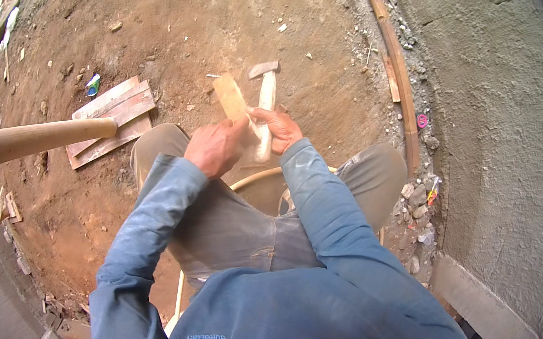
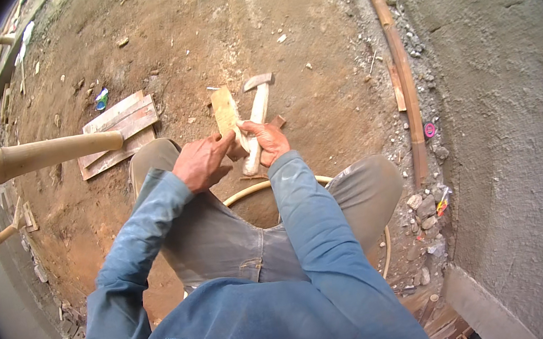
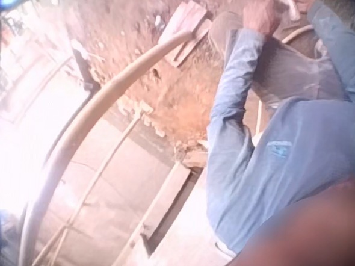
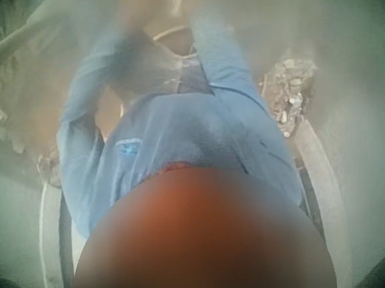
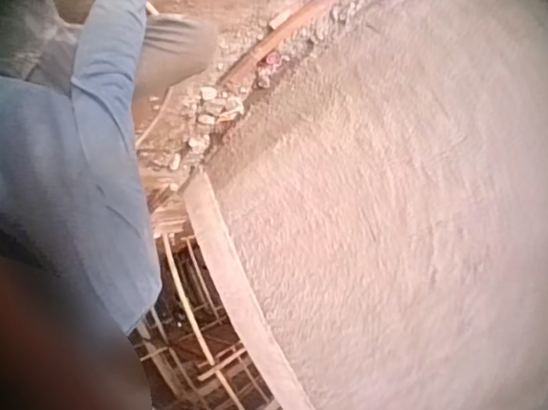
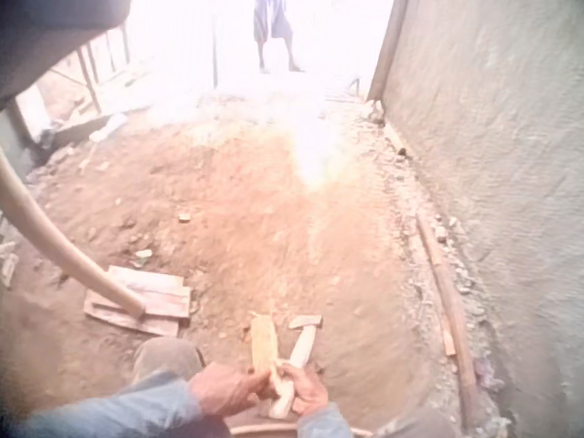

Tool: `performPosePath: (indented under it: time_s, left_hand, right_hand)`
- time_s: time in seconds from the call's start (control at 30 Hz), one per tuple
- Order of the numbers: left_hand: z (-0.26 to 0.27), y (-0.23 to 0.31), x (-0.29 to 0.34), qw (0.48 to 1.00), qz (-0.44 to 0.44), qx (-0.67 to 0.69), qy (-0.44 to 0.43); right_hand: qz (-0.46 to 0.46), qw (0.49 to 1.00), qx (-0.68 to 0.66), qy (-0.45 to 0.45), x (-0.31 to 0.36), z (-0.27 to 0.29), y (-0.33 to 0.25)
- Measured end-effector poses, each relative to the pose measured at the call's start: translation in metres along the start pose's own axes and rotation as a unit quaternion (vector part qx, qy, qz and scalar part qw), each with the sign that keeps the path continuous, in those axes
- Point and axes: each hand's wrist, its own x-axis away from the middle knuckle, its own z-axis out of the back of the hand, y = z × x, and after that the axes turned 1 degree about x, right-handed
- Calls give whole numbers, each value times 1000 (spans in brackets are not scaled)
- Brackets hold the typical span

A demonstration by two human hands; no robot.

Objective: The person sits on the ground and uses a hammer to split and shape a piece of bamboo. They repeatedly strike the bamboo to remove sections, then use pliers to pull out a ring-like piece. The person stands briefly to retrieve a plastic bottle and returns to continue shaping the bamboo.

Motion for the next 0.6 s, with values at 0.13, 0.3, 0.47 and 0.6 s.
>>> performPosePath:
  time_s: [0.13,0.3,0.47,0.6]
  left_hand:
    - [33,-23,-11,958,-74,276,19]
    - [46,-36,-64,867,48,437,234]
    - [69,2,-81,820,-14,547,166]
    - [58,5,-98,826,-57,502,251]
  right_hand:
    - [154,971,174,56,62,-47,-44]
    - [242,934,264,7,118,-72,-54]
    - [280,897,340,26,120,-36,-68]
    - [390,760,491,172,140,-55,-68]
